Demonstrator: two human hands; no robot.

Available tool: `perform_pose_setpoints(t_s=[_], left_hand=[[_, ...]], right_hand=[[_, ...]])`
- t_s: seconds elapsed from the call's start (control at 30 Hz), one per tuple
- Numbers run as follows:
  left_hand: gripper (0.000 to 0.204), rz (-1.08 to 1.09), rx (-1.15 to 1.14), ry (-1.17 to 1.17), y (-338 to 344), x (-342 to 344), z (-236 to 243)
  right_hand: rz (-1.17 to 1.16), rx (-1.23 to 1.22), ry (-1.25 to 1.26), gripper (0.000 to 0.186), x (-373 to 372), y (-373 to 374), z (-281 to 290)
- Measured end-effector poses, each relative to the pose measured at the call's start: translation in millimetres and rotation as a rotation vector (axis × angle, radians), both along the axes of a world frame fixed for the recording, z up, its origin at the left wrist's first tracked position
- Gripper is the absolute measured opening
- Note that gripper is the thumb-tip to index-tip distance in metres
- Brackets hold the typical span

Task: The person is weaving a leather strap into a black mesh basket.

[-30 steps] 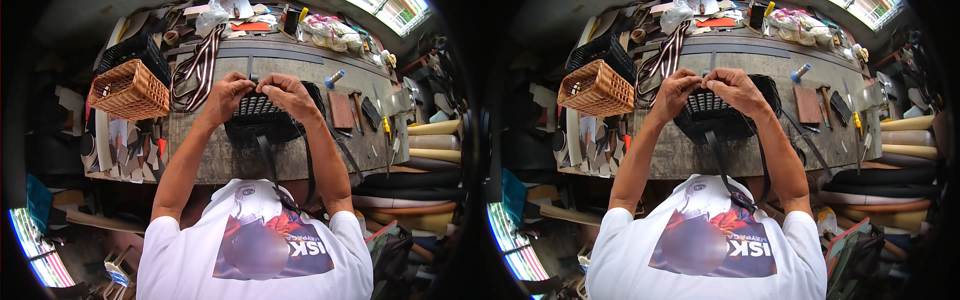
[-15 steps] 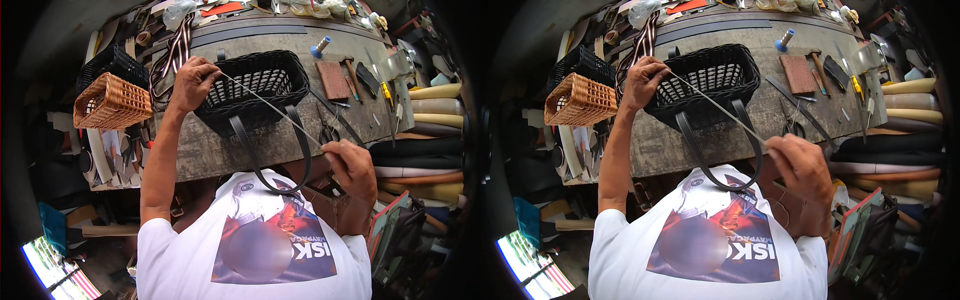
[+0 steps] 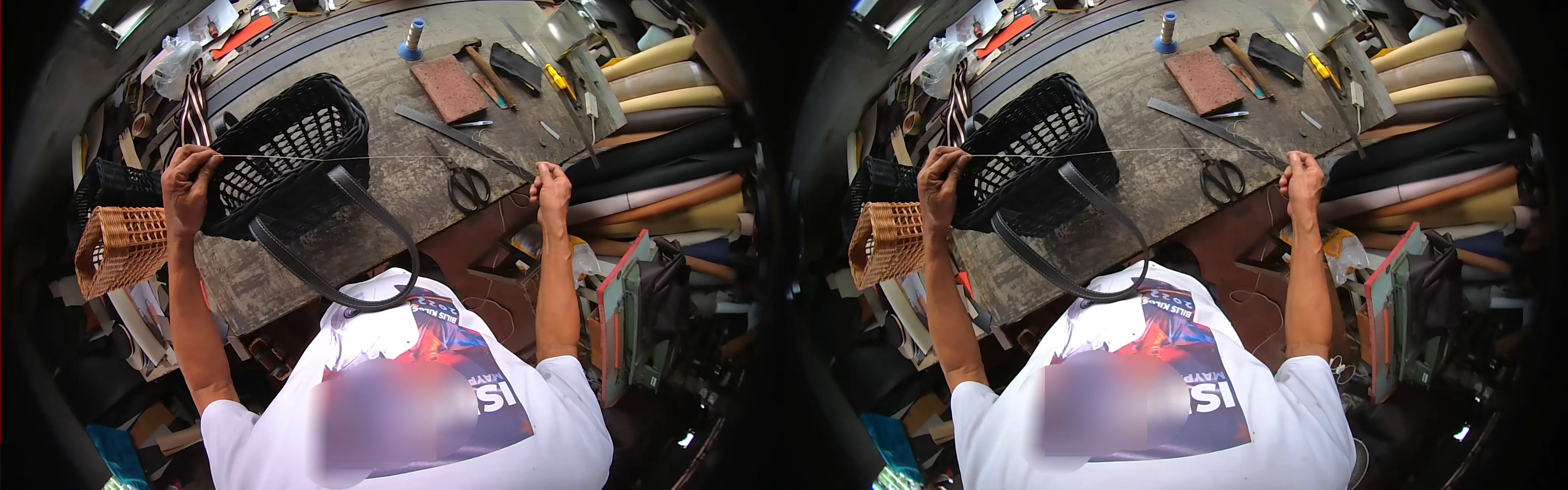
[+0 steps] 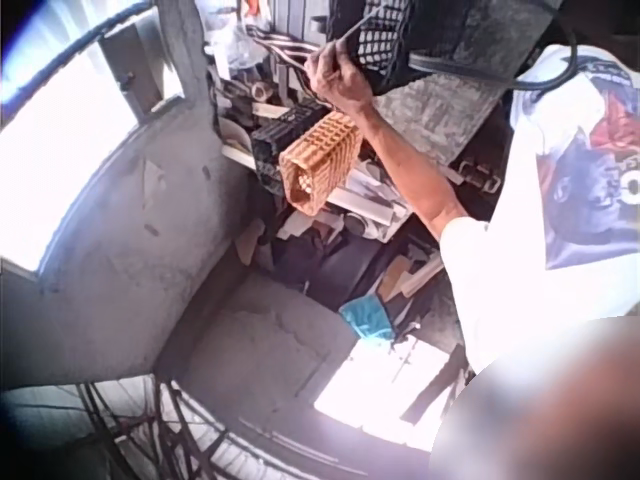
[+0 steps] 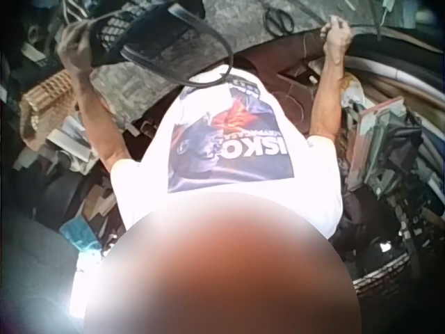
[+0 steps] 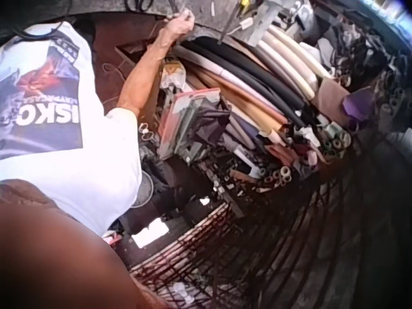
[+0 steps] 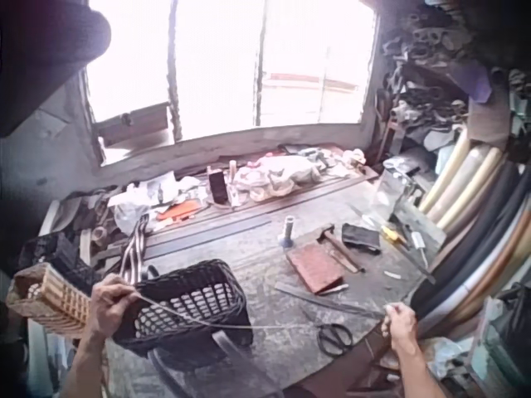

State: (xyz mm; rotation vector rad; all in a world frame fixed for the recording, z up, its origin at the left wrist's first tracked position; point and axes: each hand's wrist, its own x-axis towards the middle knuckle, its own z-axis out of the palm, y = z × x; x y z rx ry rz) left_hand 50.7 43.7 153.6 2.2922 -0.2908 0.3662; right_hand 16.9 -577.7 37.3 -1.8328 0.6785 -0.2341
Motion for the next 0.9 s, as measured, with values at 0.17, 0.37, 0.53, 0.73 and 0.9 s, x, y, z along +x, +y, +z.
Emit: perform_pose_setpoints(t_s=[0.17, 0.37, 0.53, 0.73, 0.9], left_hand=[[0.010, -0.012, -0.019, 0.019, 0.7, 0.4, 1.0], [0.006, -0.007, 0.035, -0.002, 4.2, -3.5, -3.2], [0.006, -0.041, 0.005, 0.012, 5.5, 0.2, -6.2], [0.008, 0.002, 0.094, 0.003, 0.0, -2.3, -0.1], [0.009, 0.012, 0.108, -0.052, -2.7, -5.2, 2.5]], right_hand=[[-0.111, 0.984, -0.528, 0.018, 32.0, -84.7, 22.3], [-0.216, 0.969, -0.540, 0.018, 20.0, -211.7, 71.5], [-0.518, 0.733, -0.240, 0.015, -28.2, -306.8, 44.8], [-0.600, 0.631, -0.086, 0.014, -122.7, -432.0, -26.4], [-0.560, 0.412, 0.070, 0.013, -168.1, -433.6, -67.8]])
